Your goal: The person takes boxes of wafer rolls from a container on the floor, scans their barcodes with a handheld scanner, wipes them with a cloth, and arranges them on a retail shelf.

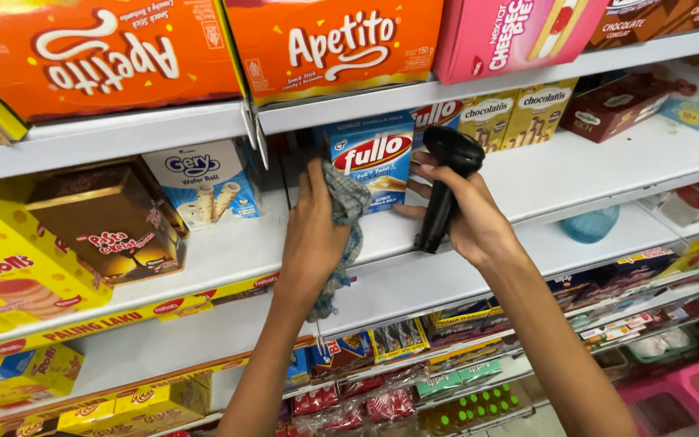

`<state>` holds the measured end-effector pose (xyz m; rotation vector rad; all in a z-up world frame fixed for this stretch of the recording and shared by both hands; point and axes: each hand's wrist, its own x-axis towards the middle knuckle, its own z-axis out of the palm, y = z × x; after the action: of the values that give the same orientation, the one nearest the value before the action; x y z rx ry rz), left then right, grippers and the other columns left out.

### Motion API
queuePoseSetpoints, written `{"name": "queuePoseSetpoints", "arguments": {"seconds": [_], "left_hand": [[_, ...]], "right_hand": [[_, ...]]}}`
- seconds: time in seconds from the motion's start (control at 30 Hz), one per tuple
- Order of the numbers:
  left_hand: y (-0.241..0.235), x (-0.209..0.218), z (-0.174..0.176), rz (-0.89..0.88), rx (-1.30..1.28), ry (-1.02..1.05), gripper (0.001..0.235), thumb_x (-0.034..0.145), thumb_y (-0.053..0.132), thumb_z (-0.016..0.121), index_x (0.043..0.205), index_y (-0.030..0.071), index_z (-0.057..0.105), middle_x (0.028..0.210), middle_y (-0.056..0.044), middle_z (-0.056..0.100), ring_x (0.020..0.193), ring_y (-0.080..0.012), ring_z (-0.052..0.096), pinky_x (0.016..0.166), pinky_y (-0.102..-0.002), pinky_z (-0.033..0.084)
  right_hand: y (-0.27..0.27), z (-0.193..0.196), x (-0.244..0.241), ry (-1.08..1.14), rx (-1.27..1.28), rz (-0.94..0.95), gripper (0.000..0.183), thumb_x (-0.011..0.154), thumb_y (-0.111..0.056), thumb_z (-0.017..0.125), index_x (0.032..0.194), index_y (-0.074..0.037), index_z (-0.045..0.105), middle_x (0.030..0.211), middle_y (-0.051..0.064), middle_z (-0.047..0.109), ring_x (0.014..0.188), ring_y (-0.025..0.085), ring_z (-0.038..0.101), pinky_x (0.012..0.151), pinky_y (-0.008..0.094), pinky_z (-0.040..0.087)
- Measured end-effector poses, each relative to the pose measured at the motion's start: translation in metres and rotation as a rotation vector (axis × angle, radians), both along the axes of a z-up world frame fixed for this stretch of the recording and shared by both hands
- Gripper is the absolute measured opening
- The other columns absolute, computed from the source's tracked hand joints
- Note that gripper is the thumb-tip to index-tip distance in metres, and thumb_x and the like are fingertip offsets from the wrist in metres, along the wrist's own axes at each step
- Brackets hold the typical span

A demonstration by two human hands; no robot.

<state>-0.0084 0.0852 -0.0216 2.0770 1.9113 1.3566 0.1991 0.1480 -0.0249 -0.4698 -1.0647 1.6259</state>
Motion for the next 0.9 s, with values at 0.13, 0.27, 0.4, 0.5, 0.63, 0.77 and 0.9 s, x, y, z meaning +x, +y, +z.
{"name": "queuePoseSetpoints", "arguments": {"seconds": [0.13,0.27,0.4,0.5,0.63,0.77,0.9], "left_hand": [[-0.003,0.0,0.001,-0.059,0.115,-0.048,0.087,0.078,0.005,0.081,0.149,0.004,0.031,0.137,-0.029,0.052,0.117,-0.0527,0.058,0.093,-0.055,0.051],[-0.016,0.002,-0.003,-0.073,0.312,-0.075,0.095,0.077,0.007,0.085,0.154,0.0,0.03,0.144,-0.031,0.05,0.128,-0.0504,0.055,0.101,-0.052,0.048],[-0.04,0.016,-0.045,-0.09,0.51,-0.349,0.07,0.094,0.005,0.078,0.154,0.007,0.041,0.136,-0.021,0.06,0.119,-0.036,0.068,0.101,-0.042,0.06],[-0.053,0.033,-0.098,0.029,0.713,-0.236,0.055,0.087,0.008,0.084,0.134,0.01,0.053,0.113,-0.011,0.067,0.101,-0.0234,0.07,0.089,-0.034,0.057],[-0.07,0.033,-0.127,-0.057,0.581,-0.213,0.049,0.085,0.005,0.081,0.129,0.01,0.06,0.113,-0.012,0.067,0.101,-0.0251,0.068,0.089,-0.035,0.055],[-0.074,0.038,-0.073,0.092,0.453,-0.221,0.053,0.088,0.003,0.078,0.137,0.008,0.056,0.122,-0.013,0.066,0.111,-0.0298,0.07,0.098,-0.039,0.056],[-0.059,0.03,-0.001,0.047,0.156,0.014,0.086,0.068,0.001,0.078,0.148,0.003,0.049,0.138,-0.026,0.061,0.114,-0.0439,0.065,0.092,-0.045,0.054]], "right_hand": [[0.004,-0.009,-0.001,0.095,-0.059,-0.01,0.022,0.094,-0.01,0.062,0.114,-0.003,0.058,0.127,0.015,0.057,0.127,0.036,0.054,0.094,0.061,0.054],[-0.011,-0.011,0.001,0.159,-0.046,-0.03,0.013,0.092,-0.009,0.063,0.103,-0.004,0.057,0.13,0.018,0.061,0.133,0.036,0.056,0.099,0.061,0.052],[-0.046,-0.022,0.018,0.187,-0.015,-0.048,0.013,0.092,-0.009,0.063,0.104,-0.004,0.059,0.136,0.019,0.061,0.136,0.036,0.057,0.105,0.059,0.048],[-0.074,-0.043,0.026,0.175,0.014,-0.068,0.016,0.094,-0.01,0.065,0.108,-0.003,0.059,0.132,0.024,0.06,0.127,0.043,0.058,0.102,0.061,0.051],[-0.097,-0.058,0.023,-0.034,0.108,-0.163,0.022,0.091,-0.008,0.067,0.111,-0.001,0.06,0.139,0.017,0.062,0.132,0.035,0.062,0.099,0.056,0.057],[-0.095,-0.039,0.025,-0.4,0.381,-0.33,0.049,0.09,-0.007,0.069,0.137,-0.001,0.056,0.138,0.011,0.064,0.125,0.018,0.058,0.106,0.035,0.048],[-0.055,0.001,0.039,-0.746,0.552,-0.401,0.045,0.089,-0.009,0.077,0.131,0.002,0.062,0.116,0.011,0.071,0.1,0.013,0.059,0.091,0.027,0.051]]}}
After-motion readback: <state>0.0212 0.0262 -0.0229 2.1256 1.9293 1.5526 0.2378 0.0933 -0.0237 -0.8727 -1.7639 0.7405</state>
